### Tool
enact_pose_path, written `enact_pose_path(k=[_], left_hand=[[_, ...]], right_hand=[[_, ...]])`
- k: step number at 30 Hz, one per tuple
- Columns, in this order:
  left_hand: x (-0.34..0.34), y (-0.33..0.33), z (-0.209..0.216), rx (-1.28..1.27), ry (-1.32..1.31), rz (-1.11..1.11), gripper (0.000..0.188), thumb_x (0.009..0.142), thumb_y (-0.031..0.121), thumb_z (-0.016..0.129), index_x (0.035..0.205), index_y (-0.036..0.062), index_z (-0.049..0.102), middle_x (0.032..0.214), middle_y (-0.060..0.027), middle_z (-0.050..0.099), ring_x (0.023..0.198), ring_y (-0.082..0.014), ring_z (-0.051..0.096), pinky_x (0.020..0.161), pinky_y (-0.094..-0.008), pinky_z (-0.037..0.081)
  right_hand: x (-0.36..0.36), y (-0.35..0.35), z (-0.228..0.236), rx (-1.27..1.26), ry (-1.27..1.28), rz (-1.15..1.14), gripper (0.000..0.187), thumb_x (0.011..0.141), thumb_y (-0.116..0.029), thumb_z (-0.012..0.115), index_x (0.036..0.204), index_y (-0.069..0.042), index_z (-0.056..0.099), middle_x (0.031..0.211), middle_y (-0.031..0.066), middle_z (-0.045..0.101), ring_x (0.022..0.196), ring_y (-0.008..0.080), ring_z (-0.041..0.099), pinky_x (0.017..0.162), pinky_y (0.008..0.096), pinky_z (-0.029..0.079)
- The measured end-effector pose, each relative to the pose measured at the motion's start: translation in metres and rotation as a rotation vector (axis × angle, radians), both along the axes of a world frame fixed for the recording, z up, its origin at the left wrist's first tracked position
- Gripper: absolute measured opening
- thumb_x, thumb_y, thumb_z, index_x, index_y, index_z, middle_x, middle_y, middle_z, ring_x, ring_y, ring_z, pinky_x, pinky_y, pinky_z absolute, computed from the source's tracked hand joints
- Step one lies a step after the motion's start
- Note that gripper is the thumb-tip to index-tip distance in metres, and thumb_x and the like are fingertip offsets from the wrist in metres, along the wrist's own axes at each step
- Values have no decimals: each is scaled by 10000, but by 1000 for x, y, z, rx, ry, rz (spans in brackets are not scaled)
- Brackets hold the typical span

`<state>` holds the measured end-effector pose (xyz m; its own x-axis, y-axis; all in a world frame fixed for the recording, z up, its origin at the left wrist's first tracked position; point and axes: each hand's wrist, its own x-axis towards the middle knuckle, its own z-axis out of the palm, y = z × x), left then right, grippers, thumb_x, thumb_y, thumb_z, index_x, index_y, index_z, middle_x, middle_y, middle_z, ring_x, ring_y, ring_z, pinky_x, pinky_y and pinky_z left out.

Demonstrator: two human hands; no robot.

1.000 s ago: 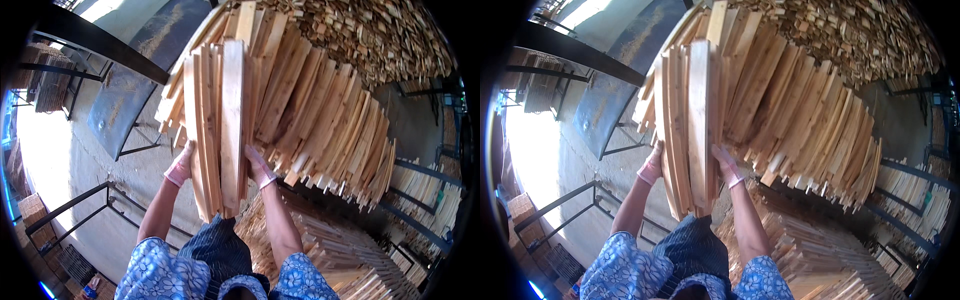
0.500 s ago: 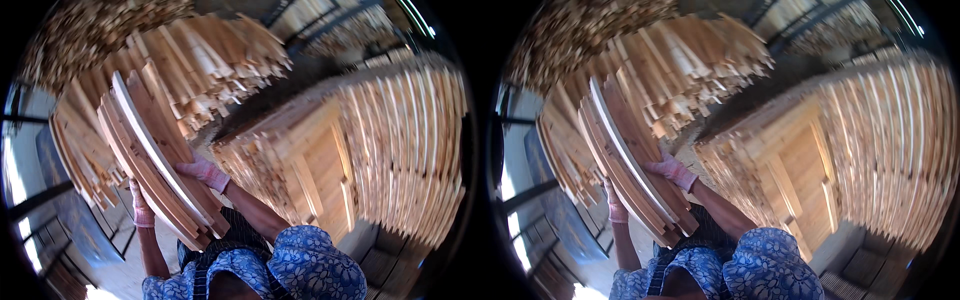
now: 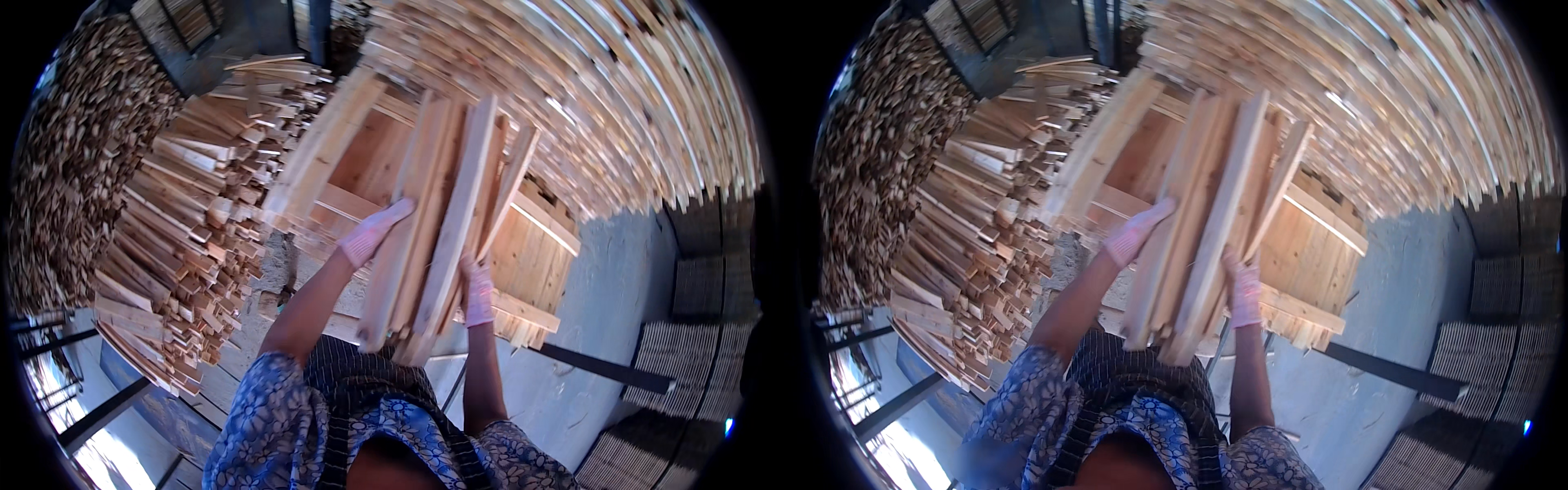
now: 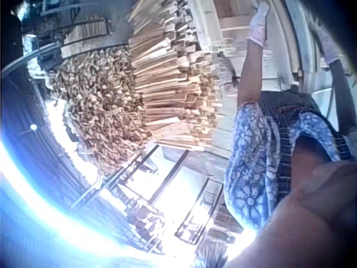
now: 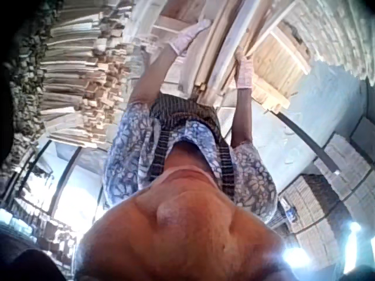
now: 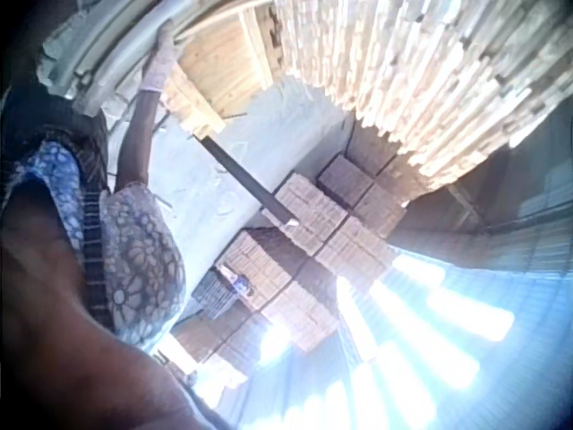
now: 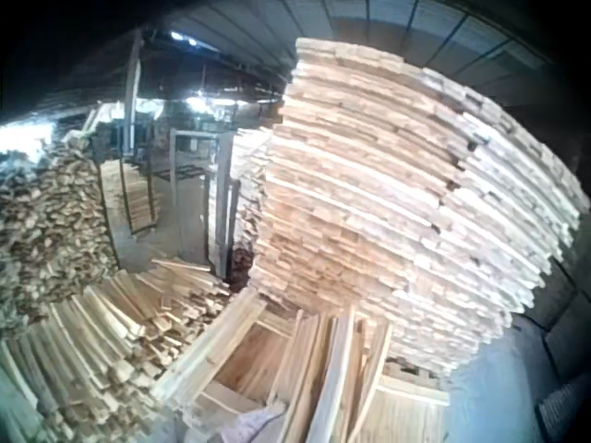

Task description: The person repeatedly picks up stacks of wooden planks from a pile and places them onto a wooden pallet. They wear pink gloves and handle the wood with both hands, arranging the planks in layers on the pallet.

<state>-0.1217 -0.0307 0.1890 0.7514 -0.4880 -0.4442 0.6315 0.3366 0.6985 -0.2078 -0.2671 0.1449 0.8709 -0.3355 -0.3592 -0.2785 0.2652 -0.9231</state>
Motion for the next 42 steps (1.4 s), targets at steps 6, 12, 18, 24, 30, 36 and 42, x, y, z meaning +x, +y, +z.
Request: enact_pose_path(k=[6, 12, 18, 24, 30, 36, 42], left_hand=[[25, -202, -79, 875, -212, -396, 947, 753, 517, 829, 1395, -61, 441, 1369, -227, 591, 1242, -344, 603, 1064, -364, 480], [26, -215, -105, 1011, -296, -360, 1026, 710, 505, 843, 1382, -95, 352, 1378, -298, 538, 1272, -404, 568, 1075, -432, 468], [43, -84, -46, 1123, -406, -361, 956, 736, 526, 816, 1342, -80, 391, 1273, -299, 597, 1187, -388, 622, 1034, -404, 480], [102, 29, -33, 1612, -582, -225, 901, 813, 525, 754, 1411, -33, 376, 1527, -289, 348, 1389, -444, 418, 1112, -529, 383], [139, 74, -129, 2024, -954, -80, 768, 829, 368, 711, 1461, 70, 394, 1480, -230, 346, 1387, -471, 309, 1087, -634, 277], [144, 101, -83, 1835, -848, -224, 669, 884, 439, 660, 1425, 112, 441, 1430, -233, 453, 1342, -445, 423, 1053, -596, 356], [200, 189, -182, 1478, -931, -302, 356, 1018, 289, 459, 1318, 104, 506, 1302, -235, 557, 1136, -415, 625, 944, -566, 513]], right_hand=[[-5, -164, -21, -741, 524, 4, 1110, 786, -387, 829, 1594, -16, 163, 1380, 293, 564, 1267, 385, 579, 1055, 423, 474], [-6, -186, -43, -582, 658, -13, 1311, 741, -410, 864, 1610, 5, -26, 1503, 327, 440, 1401, 392, 465, 1142, 403, 383], [-65, -190, -21, -436, 305, -180, 910, 839, -122, 739, 1574, 37, 226, 1434, 189, 522, 1185, 245, 588, 967, 331, 515], [-62, -60, 9, -319, 56, -100, 950, 820, 42, 725, 1606, -96, 209, 1363, 161, 556, 1155, 234, 587, 965, 341, 512], [89, 91, -53, -668, 121, 128, 927, 862, -303, 763, 1584, -63, 234, 1414, 245, 527, 1226, 316, 581, 1032, 436, 467], [155, 154, -71, -1281, 561, 357, 818, 878, -549, 668, 1454, -43, 385, 1268, 251, 562, 1221, 438, 551, 1028, 561, 411], [193, 144, -91, -1048, 311, 172, 738, 939, -582, 577, 1498, -151, 360, 1336, 289, 494, 1153, 508, 591, 965, 575, 494]])
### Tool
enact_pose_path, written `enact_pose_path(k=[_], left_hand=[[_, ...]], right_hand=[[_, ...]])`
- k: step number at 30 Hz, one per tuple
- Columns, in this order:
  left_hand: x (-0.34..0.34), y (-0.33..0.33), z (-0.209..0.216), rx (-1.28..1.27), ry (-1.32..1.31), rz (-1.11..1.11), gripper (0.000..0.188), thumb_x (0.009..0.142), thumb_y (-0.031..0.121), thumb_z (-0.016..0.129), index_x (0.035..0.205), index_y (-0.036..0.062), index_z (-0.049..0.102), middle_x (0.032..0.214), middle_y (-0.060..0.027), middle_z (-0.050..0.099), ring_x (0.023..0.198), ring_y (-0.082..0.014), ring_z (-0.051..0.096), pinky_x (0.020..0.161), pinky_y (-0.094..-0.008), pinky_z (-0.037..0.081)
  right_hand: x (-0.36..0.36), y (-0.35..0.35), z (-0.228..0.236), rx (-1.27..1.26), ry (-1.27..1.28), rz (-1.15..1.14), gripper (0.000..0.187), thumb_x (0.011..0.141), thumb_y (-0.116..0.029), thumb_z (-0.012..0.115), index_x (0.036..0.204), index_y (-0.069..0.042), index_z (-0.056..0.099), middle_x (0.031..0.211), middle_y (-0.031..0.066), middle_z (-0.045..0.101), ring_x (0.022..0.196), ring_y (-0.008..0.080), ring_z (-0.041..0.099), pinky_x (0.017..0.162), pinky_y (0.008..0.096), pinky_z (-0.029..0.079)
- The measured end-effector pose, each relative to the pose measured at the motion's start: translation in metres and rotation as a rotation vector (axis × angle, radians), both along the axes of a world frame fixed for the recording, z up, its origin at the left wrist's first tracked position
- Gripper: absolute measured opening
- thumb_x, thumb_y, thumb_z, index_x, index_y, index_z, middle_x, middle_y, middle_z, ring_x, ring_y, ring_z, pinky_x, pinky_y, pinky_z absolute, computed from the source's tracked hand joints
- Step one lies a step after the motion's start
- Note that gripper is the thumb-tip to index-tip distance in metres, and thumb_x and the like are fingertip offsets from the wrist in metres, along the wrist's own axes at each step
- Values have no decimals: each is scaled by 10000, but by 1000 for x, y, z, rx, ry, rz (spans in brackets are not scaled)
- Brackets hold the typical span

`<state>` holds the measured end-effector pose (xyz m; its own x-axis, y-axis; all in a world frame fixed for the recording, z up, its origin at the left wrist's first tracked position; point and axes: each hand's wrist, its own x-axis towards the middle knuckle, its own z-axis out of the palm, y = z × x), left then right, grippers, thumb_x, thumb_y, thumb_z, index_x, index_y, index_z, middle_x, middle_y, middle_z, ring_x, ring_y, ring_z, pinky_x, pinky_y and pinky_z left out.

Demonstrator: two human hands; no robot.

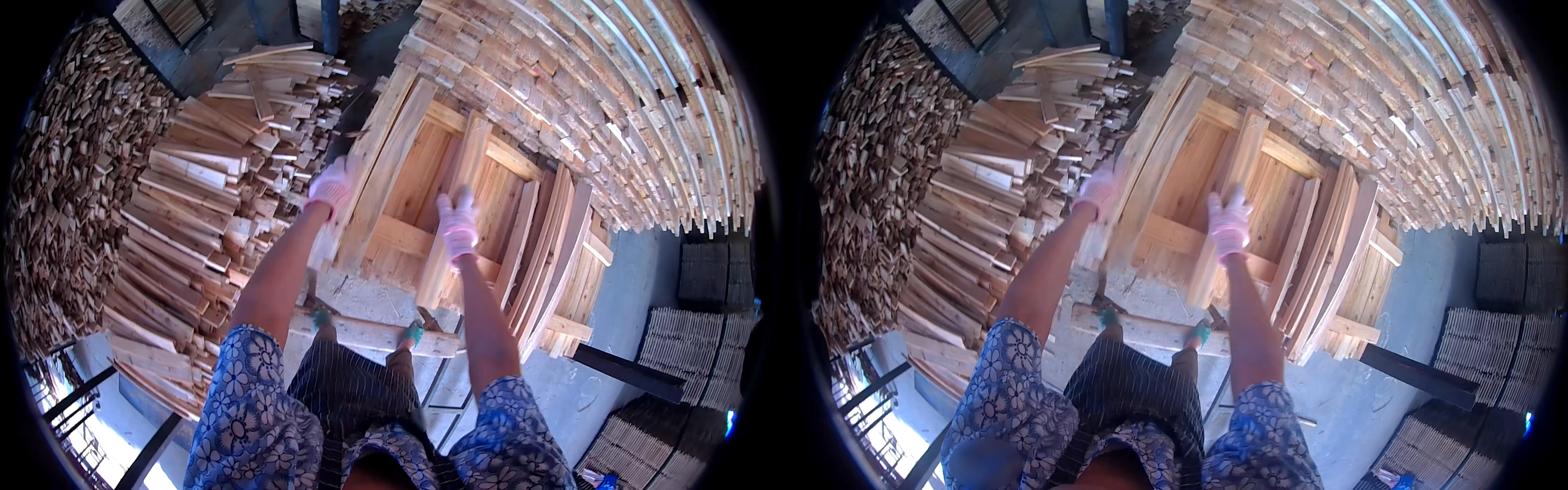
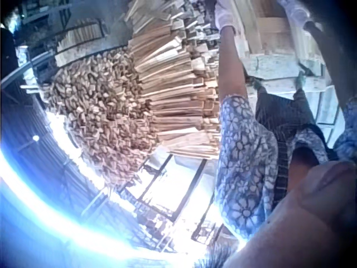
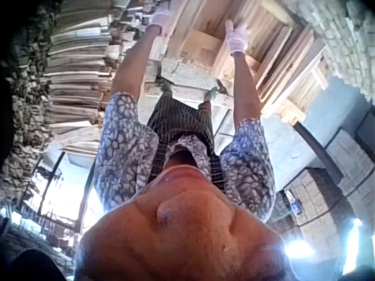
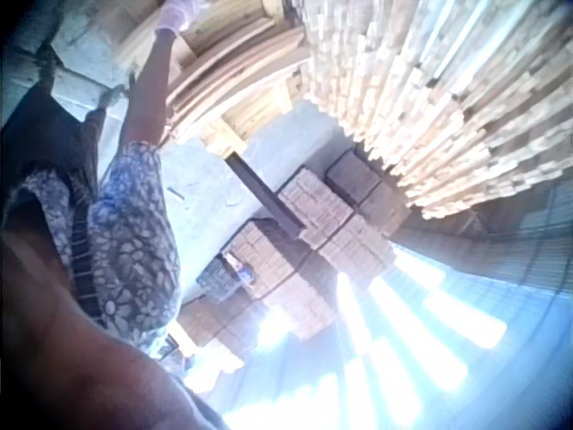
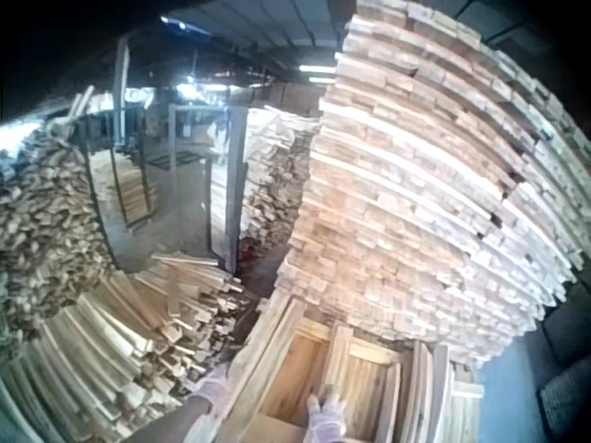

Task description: The person repeatedly picks up stacks of wooden planks from a pile and places them onto a wooden pallet. They wear pink gloves and handle the wood with both hands, arranging the planks in layers on the pallet.

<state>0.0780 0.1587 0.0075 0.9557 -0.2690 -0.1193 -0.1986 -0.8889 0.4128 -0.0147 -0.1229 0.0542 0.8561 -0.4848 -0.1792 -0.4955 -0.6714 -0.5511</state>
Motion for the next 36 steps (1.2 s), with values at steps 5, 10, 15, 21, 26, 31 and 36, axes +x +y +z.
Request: enact_pose_path(k=[5, 10, 15, 21, 26, 31, 36], left_hand=[[4, -2, -21, 77, -87, -169, 326, 1014, 175, 427, 1310, 54, 489, 1319, -300, 533, 1020, -457, 671, 867, -520, 572], [8, 7, -1, 219, -7, -119, 464, 1044, 290, 415, 1455, 74, 431, 1442, -270, 481, 1078, -484, 652, 927, -539, 542], [-5, -11, 16, 138, -221, 170, 534, 1007, 378, 515, 1459, 105, 440, 1416, -255, 510, 1158, -458, 612, 1041, -531, 468], [-94, -167, 81, -300, -131, -271, 559, 989, 362, 562, 1467, 89, 460, 1424, -237, 536, 1290, -376, 553, 1118, -455, 429], [-135, -324, 40, -444, 309, -260, 717, 958, 486, 525, 1554, 143, 323, 1455, -302, 478, 1281, -418, 562, 1072, -477, 471], [-153, -392, 72, -250, 560, -30, 821, 902, 442, 631, 1593, 197, 261, 1376, -283, 507, 1224, -444, 586, 1046, -501, 484], [-144, -418, 102, -461, 242, -52, 762, 915, 413, 658, 1560, 206, 310, 1264, -280, 532, 1090, -431, 637, 925, -498, 546]], right_hand=[[22, 66, 6, 15, -54, 52, 686, 975, -569, 506, 1457, -86, 435, 1323, 331, 498, 1208, 516, 545, 996, 561, 480], [36, 112, 15, 216, 54, 70, 742, 927, -502, 582, 1533, -168, 314, 1431, 353, 416, 1198, 511, 568, 972, 551, 494], [17, -2, 69, -160, 215, 357, 657, 914, -533, 592, 1433, -150, 468, 1258, 270, 598, 1180, 444, 591, 1023, 596, 421], [-106, -212, 90, -397, 343, -347, 1007, 787, -504, 762, 1589, -167, 255, 1586, 201, 312, 1444, 414, 350, 1117, 598, 342], [-116, -245, 82, -216, 201, -199, 986, 810, -431, 756, 1586, -111, 238, 1580, 211, 345, 1363, 407, 483, 1095, 470, 435], [-168, -332, 47, 108, 59, -260, 815, 843, -359, 793, 1499, -39, 429, 1332, 214, 628, 1236, 306, 616, 1023, 372, 491], [-208, -357, 20, 612, -179, -327, 731, 896, -225, 756, 1514, -34, 415, 1307, 138, 638, 1211, 202, 597, 978, 327, 495]])
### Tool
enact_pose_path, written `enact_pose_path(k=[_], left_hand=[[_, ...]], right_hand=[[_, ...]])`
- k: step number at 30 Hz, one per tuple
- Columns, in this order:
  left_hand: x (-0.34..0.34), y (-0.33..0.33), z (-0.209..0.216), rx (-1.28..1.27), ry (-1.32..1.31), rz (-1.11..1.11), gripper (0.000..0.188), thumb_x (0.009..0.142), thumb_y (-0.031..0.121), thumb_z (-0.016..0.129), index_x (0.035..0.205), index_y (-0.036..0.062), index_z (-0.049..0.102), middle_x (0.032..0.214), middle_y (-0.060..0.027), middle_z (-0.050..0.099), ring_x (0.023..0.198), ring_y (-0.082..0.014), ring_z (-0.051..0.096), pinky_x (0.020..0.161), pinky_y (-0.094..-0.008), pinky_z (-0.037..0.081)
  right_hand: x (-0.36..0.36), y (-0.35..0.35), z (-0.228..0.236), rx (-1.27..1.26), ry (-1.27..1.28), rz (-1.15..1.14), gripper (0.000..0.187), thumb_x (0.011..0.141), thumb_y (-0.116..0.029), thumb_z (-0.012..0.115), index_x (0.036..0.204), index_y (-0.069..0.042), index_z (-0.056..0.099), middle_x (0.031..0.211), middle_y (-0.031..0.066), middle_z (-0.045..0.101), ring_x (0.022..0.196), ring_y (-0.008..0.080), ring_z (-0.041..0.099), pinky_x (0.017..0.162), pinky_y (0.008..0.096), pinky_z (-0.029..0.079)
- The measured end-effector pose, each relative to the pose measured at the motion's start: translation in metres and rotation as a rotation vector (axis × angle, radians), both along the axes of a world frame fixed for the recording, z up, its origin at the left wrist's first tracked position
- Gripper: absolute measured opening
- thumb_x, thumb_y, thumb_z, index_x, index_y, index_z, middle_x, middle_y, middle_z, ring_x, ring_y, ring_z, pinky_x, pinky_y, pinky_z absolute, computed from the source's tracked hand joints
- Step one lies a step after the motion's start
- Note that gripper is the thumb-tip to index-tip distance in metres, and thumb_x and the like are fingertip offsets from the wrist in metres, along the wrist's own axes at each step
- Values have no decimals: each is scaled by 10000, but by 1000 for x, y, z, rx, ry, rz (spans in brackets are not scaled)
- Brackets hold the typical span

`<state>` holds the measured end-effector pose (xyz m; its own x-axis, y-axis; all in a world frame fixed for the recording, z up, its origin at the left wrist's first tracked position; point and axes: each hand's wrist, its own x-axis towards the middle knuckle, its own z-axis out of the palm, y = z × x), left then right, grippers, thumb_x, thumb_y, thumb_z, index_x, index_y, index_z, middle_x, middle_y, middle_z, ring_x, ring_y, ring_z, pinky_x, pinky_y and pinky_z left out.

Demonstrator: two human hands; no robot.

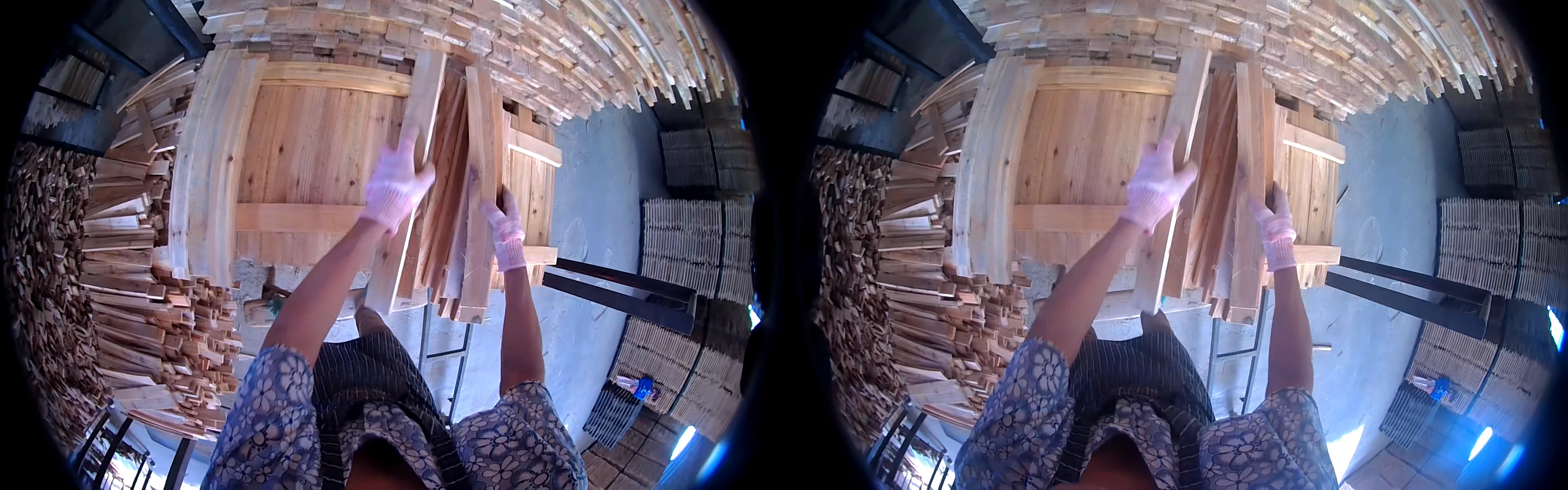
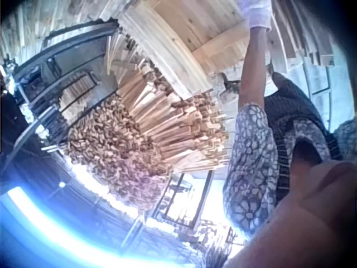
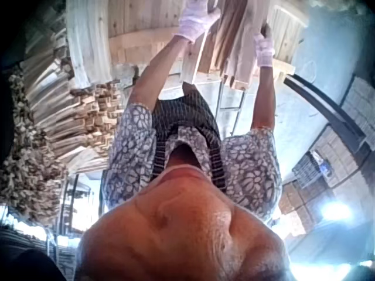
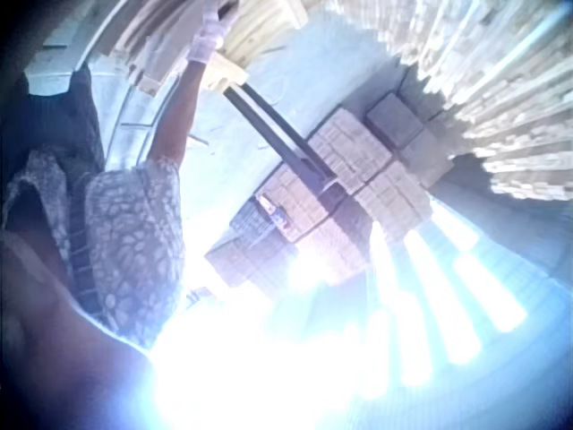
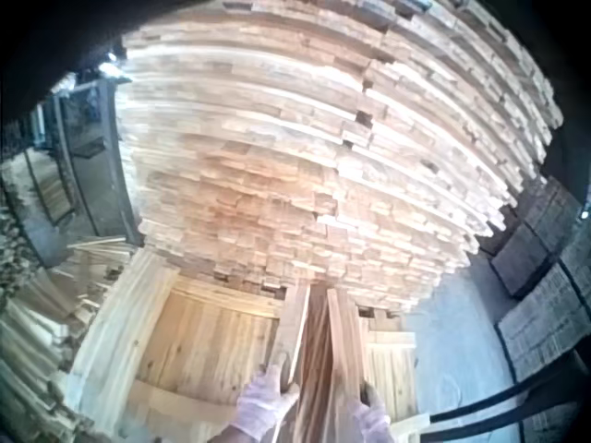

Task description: The person repeatedly picks up stacks of wooden planks from a pile and places them onto a wooden pallet. They wear pink gloves and handle the wood with both hands, arranging the planks in layers on the pallet.

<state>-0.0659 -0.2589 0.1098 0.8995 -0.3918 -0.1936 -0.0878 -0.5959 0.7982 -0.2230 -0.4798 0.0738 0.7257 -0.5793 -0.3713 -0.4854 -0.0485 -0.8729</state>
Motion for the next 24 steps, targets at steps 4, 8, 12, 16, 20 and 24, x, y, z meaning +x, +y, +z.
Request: enact_pose_path(k=[4, 8, 12, 16, 20, 24], left_hand=[[18, -45, -16, 317, 101, -60, 781, 891, 360, 693, 1557, 209, 314, 1408, -283, 419, 1266, -446, 530, 1017, -499, 499], [21, -39, -31, 204, 85, -95, 808, 880, 307, 698, 1571, 245, 285, 1397, -277, 419, 1260, -468, 526, 1019, -516, 499], [27, 21, -10, 215, 88, -116, 762, 888, 291, 677, 1557, 293, 313, 1397, -270, 430, 1222, -453, 563, 1005, -506, 510], [57, 115, 8, 302, -26, -41, 790, 872, 267, 693, 1561, 288, 307, 1428, -261, 416, 1235, -448, 554, 1022, -499, 502], [100, 182, -13, 467, -58, 58, 799, 851, 233, 723, 1550, 281, 339, 1421, -249, 433, 1246, -422, 553, 1031, -489, 495], [100, 179, -24, 613, -193, 65, 797, 849, 241, 744, 1546, 272, 359, 1404, -225, 451, 1287, -394, 523, 1039, -495, 481]], right_hand=[[18, -3, 7, -95, -33, 35, 720, 895, -224, 750, 1510, -36, 426, 1330, 117, 626, 1176, 214, 602, 978, 320, 484], [9, -10, -4, -246, -83, 106, 793, 855, -323, 793, 1482, 2, 432, 1328, 208, 622, 1176, 361, 630, 988, 380, 505], [25, 19, 20, -329, 150, 74, 836, 812, -344, 820, 1460, 15, 433, 1325, 222, 617, 1154, 336, 634, 992, 385, 506], [47, 82, 20, -355, 12, 60, 852, 781, -269, 848, 1430, 69, 412, 1188, 172, 648, 1067, 243, 650, 926, 349, 523], [112, 198, 39, -595, 78, 98, 611, 826, -272, 751, 1293, 11, 476, 1096, 222, 631, 980, 359, 673, 883, 457, 542], [164, 265, 15, -1114, 505, 452, 708, 812, -525, 739, 1305, -79, 496, 1165, 180, 566, 1098, 378, 587, 955, 501, 517]])
